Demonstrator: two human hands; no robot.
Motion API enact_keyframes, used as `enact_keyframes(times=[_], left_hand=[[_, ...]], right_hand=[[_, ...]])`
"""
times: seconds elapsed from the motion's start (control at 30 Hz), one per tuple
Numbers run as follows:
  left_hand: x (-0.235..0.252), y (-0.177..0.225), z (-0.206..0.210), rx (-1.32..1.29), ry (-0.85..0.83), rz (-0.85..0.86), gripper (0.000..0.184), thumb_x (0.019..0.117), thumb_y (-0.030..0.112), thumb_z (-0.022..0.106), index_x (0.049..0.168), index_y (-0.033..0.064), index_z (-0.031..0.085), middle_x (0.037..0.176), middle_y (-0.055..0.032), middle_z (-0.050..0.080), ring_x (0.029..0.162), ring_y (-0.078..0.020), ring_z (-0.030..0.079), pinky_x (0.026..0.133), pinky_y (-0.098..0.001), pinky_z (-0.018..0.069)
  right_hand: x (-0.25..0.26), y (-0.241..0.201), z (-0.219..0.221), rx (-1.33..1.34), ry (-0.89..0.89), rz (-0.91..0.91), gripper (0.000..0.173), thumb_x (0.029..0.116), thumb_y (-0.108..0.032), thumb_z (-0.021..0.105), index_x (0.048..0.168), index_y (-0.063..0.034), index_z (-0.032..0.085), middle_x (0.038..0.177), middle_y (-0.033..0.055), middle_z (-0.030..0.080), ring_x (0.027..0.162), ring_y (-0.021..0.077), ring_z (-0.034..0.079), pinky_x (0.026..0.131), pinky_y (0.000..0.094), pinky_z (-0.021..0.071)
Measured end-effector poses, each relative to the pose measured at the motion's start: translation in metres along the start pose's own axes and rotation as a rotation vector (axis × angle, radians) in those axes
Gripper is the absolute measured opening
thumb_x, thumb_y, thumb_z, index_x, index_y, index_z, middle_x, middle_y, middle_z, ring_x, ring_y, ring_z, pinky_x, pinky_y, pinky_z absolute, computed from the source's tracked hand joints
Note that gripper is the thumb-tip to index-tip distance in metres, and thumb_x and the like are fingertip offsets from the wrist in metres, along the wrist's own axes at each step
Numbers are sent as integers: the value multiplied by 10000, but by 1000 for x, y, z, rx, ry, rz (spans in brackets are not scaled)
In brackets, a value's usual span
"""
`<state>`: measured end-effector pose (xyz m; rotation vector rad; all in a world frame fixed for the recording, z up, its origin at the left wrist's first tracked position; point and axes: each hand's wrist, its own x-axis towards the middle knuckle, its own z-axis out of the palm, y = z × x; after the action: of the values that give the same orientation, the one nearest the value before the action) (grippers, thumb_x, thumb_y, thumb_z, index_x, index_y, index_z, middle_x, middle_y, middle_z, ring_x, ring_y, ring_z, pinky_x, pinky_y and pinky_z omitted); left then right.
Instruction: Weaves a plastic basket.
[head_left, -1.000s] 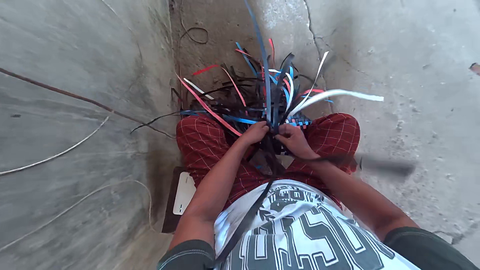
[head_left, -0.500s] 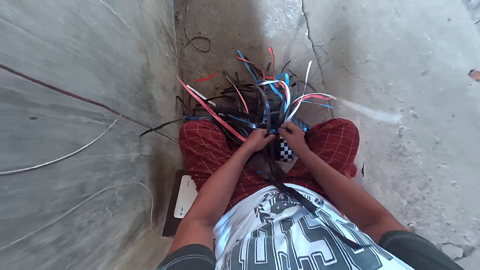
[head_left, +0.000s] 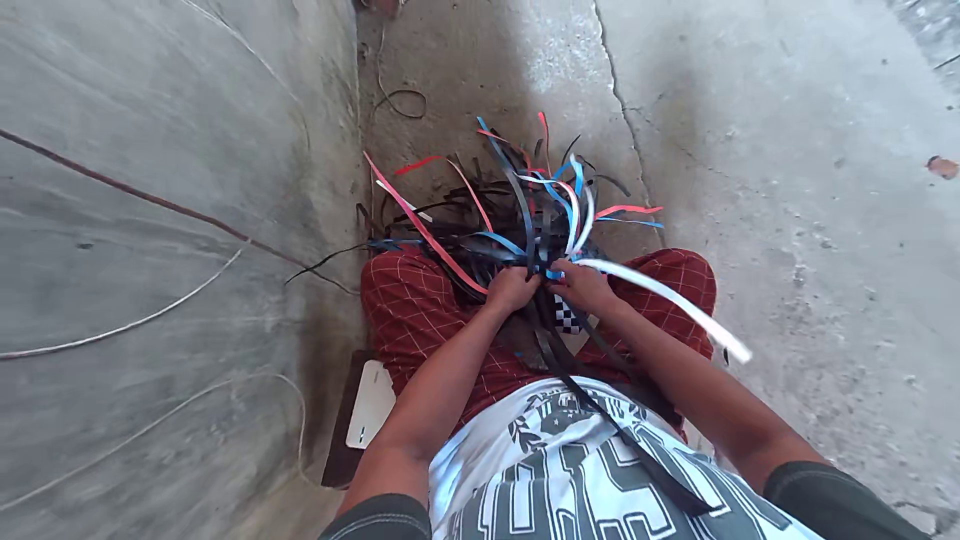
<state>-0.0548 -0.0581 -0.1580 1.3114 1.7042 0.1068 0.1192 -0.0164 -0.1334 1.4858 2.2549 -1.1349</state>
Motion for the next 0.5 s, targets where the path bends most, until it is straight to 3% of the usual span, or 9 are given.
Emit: enact_keyframes(times=[0.07, 0.17, 0.23, 0.3, 0.33, 0.4, 0.43, 0.5], left_hand=[[0, 0, -3, 22, 1, -24, 454, 1083, 407, 493, 1057, 1, 696, 1064, -228, 694, 1075, -397, 662, 920, -628, 492], [3, -3, -3, 53, -25, -23, 386, 1071, 338, 525, 1082, -9, 692, 1114, -239, 690, 1125, -411, 650, 941, -635, 487], [8, -21, 10, 17, 37, 84, 284, 1016, 246, 614, 1088, -12, 710, 1084, -258, 702, 1069, -445, 666, 880, -662, 507], [7, -31, 20, -24, 119, 141, 266, 994, 258, 634, 1050, 13, 722, 998, -241, 716, 956, -432, 691, 775, -638, 536], [-7, -16, 7, -23, 62, 66, 280, 1010, 248, 611, 1092, 1, 715, 1062, -246, 715, 1025, -426, 687, 841, -625, 534], [-41, 29, -32, -50, -113, -109, 367, 1086, 243, 533, 1288, -40, 649, 1310, -262, 647, 1271, -405, 596, 1075, -575, 442], [-48, 36, -38, -47, -117, -98, 366, 1095, 230, 515, 1289, -56, 633, 1314, -266, 640, 1275, -393, 593, 1088, -552, 440], [-42, 12, -20, -51, 26, 105, 330, 1059, 166, 551, 1258, -78, 651, 1232, -271, 669, 1182, -362, 627, 1063, -494, 472]], right_hand=[[-9, -15, 0, -41, -5, -69, 343, 1026, -245, 612, 1278, -13, 632, 1223, 240, 666, 1186, 405, 627, 1042, 583, 466], [-39, -54, -4, -115, 2, -171, 318, 1019, -216, 608, 1277, -46, 683, 1323, 245, 623, 1286, 411, 557, 1110, 574, 409], [-66, -74, -5, -58, 134, -403, 265, 985, -206, 647, 1160, -27, 731, 1206, 231, 661, 1161, 373, 632, 1023, 520, 493], [-90, -93, -3, 129, 308, -700, 183, 909, -185, 725, 965, -13, 750, 1021, 192, 680, 1007, 311, 658, 906, 432, 544], [-98, -101, -2, 217, 367, -835, 152, 883, -175, 748, 913, -27, 738, 973, 170, 671, 980, 283, 649, 895, 394, 540], [-104, -112, -7, 304, 378, -1001, 96, 897, -129, 720, 944, -45, 714, 999, 148, 643, 1006, 244, 612, 935, 336, 500], [-100, -112, -8, 318, 377, -1021, 91, 895, -92, 703, 975, -49, 717, 1030, 148, 646, 1020, 238, 614, 938, 330, 505], [-82, -103, -10, 279, 379, -922, 297, 842, 31, 671, 1119, -49, 744, 1159, 190, 660, 1094, 309, 640, 941, 422, 555]])
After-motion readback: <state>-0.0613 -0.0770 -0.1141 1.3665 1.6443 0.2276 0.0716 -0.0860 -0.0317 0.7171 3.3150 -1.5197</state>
